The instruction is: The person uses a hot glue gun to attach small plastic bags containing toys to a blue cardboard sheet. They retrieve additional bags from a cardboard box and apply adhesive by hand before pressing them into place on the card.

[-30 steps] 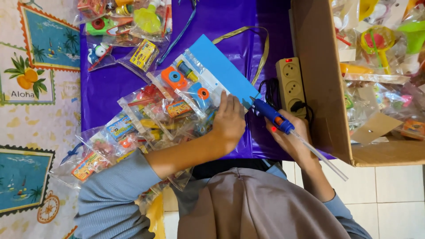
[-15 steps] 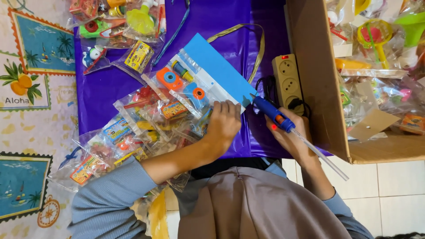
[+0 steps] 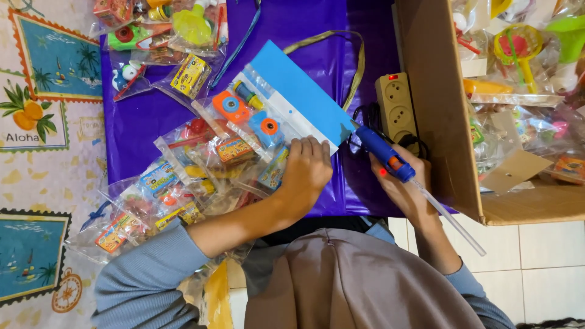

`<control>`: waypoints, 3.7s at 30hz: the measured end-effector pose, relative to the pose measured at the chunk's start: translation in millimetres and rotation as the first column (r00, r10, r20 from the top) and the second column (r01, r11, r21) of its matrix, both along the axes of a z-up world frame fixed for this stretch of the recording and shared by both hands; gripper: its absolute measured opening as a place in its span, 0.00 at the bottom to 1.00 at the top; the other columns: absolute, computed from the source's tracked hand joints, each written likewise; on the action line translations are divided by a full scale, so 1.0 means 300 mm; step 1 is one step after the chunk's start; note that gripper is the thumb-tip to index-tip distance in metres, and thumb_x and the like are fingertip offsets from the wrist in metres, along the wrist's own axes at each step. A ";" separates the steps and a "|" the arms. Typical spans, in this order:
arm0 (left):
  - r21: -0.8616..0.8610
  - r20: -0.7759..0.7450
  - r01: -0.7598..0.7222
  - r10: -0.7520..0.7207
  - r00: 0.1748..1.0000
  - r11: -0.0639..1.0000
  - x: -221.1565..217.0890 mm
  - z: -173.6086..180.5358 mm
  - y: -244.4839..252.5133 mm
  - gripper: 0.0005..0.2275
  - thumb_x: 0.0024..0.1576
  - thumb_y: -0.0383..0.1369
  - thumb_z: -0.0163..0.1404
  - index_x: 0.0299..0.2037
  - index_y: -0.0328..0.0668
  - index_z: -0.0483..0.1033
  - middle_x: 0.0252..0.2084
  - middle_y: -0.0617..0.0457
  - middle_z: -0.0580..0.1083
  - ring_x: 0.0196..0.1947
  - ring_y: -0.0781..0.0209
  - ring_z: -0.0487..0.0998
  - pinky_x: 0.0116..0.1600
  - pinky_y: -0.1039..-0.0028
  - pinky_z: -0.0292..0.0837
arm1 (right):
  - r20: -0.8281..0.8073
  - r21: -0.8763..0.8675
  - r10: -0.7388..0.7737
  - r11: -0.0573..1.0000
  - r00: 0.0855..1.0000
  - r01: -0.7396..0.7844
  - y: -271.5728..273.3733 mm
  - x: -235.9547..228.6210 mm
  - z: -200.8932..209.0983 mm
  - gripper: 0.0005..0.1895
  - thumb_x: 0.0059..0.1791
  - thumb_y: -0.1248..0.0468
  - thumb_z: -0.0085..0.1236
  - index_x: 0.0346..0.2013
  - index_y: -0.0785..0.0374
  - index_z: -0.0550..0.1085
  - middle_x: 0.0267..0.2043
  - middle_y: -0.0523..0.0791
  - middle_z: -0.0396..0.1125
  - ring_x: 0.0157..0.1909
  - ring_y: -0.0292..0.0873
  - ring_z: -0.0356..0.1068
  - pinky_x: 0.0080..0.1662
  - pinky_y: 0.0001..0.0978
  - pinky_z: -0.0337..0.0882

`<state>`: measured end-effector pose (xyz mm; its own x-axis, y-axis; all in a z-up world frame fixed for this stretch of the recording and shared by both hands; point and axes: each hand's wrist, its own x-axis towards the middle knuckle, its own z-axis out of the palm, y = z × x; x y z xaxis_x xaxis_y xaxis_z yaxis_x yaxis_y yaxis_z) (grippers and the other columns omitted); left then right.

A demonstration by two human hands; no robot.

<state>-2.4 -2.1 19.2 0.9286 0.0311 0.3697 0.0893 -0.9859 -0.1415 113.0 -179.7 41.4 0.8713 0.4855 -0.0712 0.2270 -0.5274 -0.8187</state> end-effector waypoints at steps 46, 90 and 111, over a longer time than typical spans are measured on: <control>-0.117 -0.585 0.052 -0.111 0.804 0.992 -0.074 0.054 -0.213 0.20 0.64 0.28 0.34 0.66 0.29 0.65 0.73 0.29 0.57 0.77 0.31 0.47 0.79 0.44 0.27 | 0.088 0.172 0.091 0.979 0.992 -0.105 0.021 0.002 -0.016 0.02 0.48 0.68 0.64 0.33 0.60 0.77 0.25 0.50 0.70 0.28 0.45 0.69 0.34 0.34 0.68; -0.215 -0.591 -0.087 -0.059 0.804 0.973 0.072 -0.062 0.154 0.22 0.63 0.39 0.44 0.60 0.28 0.72 0.61 0.29 0.71 0.62 0.36 0.70 0.65 0.49 0.51 | 0.203 0.033 0.527 0.839 0.825 -0.544 0.182 0.081 0.079 0.25 0.44 0.70 0.65 0.53 0.67 0.67 0.47 0.63 0.69 0.49 0.73 0.70 0.47 0.61 0.71; -0.365 0.029 0.024 -0.014 0.999 0.931 -0.278 0.303 0.087 0.18 0.55 0.40 0.58 0.50 0.35 0.78 0.55 0.35 0.73 0.61 0.34 0.72 0.63 0.46 0.65 | 0.280 -0.079 0.490 0.869 0.826 -0.489 0.213 0.100 -0.013 0.20 0.45 0.70 0.64 0.49 0.66 0.68 0.45 0.61 0.69 0.49 0.72 0.69 0.51 0.60 0.67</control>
